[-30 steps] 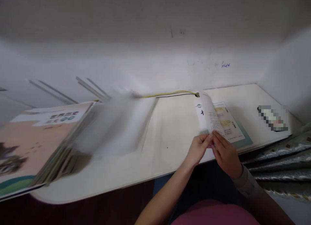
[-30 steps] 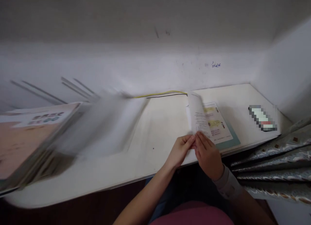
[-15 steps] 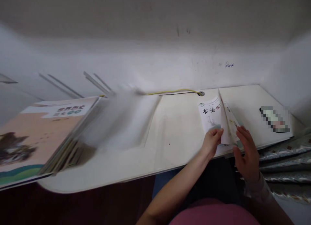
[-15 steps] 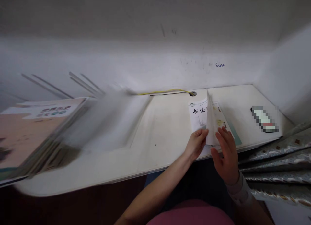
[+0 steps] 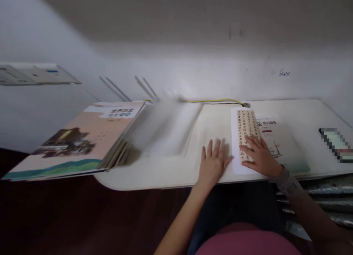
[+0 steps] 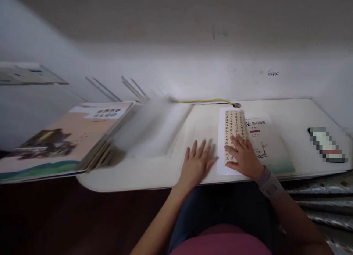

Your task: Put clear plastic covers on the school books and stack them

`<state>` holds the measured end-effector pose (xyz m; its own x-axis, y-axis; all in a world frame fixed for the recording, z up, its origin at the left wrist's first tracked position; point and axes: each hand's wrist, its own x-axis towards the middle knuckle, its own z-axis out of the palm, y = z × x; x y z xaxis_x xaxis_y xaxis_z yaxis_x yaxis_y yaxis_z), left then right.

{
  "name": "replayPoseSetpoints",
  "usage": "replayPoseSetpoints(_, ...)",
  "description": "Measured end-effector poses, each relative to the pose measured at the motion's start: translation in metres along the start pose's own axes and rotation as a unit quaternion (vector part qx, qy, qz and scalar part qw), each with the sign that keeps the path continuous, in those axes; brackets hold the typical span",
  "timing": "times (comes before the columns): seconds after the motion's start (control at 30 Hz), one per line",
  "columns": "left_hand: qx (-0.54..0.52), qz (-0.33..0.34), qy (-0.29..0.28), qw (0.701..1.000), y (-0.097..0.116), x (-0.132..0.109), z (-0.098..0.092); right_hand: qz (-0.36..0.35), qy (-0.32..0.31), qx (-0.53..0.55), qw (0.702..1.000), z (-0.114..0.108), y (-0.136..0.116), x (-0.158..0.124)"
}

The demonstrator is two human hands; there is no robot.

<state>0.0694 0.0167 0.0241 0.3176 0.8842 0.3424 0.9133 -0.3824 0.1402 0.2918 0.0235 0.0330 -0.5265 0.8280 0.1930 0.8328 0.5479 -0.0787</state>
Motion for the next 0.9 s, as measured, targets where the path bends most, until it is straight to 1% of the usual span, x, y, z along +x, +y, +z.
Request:
replayPoseSetpoints(0.07,0.041,-0.008,-0.039,0.998,-0.016,-0.006,0.003,0.001,-0.004,-0.015,1.0,0.002,-0.011,0.009)
replayPoseSetpoints(0.13,0.042,-0.005,-0.057,0.997,-0.026,-0.01,0.005,0.013,-0.005,-0.026,1.0,0.002,-0.018,0.015)
replayPoseSetpoints(0.23,0.022,-0.006,-0.036,0.999,-0.03,-0.014,0.006,0.028,-0.005,-0.035,0.999,0.003,-0.021,0.018)
replayPoseSetpoints(0.33,0.005,-0.018,-0.023,1.0,-0.031,-0.016,0.006,0.026,-0.004,-0.04,0.999,0.006,-0.024,0.02)
replayPoseSetpoints(0.47,0.016,-0.026,-0.03,0.999,-0.03,-0.015,0.006,0.008,-0.003,-0.04,0.999,0.009,-0.038,0.023)
replayPoseSetpoints(0.6,0.037,-0.025,-0.043,0.998,-0.025,-0.017,0.006,-0.018,-0.027,-0.028,0.999,0.005,-0.049,0.026)
replayPoseSetpoints(0.77,0.055,-0.048,-0.072,0.995,-0.014,-0.017,0.008,-0.105,-0.099,0.014,0.989,-0.002,-0.053,0.029)
replayPoseSetpoints(0.9,0.05,-0.062,-0.081,0.994,-0.009,-0.016,0.01,-0.146,-0.103,0.022,0.984,-0.005,-0.064,0.026)
